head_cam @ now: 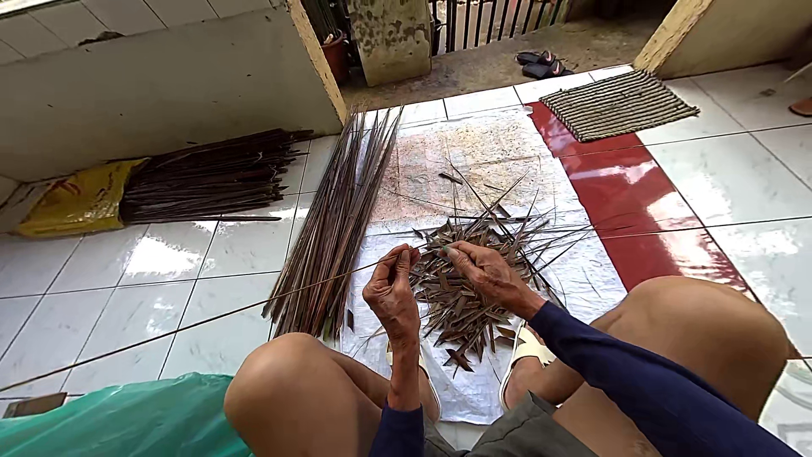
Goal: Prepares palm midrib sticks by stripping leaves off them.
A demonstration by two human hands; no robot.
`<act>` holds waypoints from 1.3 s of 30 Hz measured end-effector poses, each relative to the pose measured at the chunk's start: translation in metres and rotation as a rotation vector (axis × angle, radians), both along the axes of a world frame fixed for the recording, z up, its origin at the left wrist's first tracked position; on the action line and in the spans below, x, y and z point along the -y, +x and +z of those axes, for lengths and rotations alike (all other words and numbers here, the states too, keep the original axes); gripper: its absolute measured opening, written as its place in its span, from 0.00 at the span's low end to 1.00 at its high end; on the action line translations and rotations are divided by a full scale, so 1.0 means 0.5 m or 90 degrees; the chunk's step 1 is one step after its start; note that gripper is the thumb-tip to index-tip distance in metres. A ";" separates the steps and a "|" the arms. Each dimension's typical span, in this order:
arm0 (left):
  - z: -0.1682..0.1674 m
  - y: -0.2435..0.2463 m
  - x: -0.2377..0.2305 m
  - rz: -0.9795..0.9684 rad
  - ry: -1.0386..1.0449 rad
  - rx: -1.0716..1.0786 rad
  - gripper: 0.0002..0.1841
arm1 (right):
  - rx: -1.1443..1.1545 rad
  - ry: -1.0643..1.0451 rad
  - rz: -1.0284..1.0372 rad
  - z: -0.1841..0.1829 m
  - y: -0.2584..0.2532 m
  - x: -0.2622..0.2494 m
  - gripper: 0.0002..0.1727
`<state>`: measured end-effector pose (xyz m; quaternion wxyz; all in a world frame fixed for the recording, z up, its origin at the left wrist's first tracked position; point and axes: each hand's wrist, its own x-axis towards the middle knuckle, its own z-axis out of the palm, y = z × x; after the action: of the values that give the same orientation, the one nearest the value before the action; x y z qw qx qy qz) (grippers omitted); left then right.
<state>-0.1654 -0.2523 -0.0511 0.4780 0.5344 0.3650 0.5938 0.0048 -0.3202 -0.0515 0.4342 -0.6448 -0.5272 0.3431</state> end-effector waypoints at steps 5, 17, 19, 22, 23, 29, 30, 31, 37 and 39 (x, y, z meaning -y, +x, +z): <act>-0.005 0.004 0.006 -0.015 0.037 -0.008 0.07 | 0.009 -0.012 0.035 0.007 -0.020 -0.001 0.21; -0.003 0.006 0.004 -0.012 0.065 -0.038 0.08 | 0.026 -0.054 -0.020 -0.020 0.021 0.003 0.20; -0.002 0.004 0.005 -0.009 0.063 -0.042 0.08 | 0.039 -0.074 -0.022 -0.029 0.026 0.003 0.21; 0.002 -0.001 0.003 -0.012 0.066 -0.053 0.08 | 0.062 -0.106 -0.034 -0.039 0.033 0.003 0.21; 0.004 -0.002 0.003 -0.011 0.066 -0.057 0.08 | 0.066 -0.113 -0.036 -0.045 0.035 0.002 0.21; 0.021 -0.023 -0.006 0.017 0.066 -0.064 0.07 | 0.113 -0.228 -0.030 -0.093 0.065 0.005 0.24; 0.026 -0.028 -0.008 0.021 0.062 -0.065 0.07 | 0.121 -0.248 -0.024 -0.099 0.071 0.008 0.25; 0.029 -0.032 -0.010 0.025 0.057 -0.063 0.07 | 0.126 -0.259 -0.019 -0.102 0.077 0.009 0.25; 0.037 -0.036 -0.007 0.010 -0.015 -0.040 0.07 | 0.077 -0.114 -0.112 -0.051 0.101 0.003 0.23; 0.042 -0.034 -0.001 -0.023 -0.038 -0.040 0.07 | 0.040 -0.045 -0.113 -0.001 0.092 0.004 0.19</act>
<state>-0.1824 -0.2518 -0.0299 0.4926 0.5449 0.3879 0.5567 0.0507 -0.3220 -0.0521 0.4231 -0.7142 -0.4688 0.3018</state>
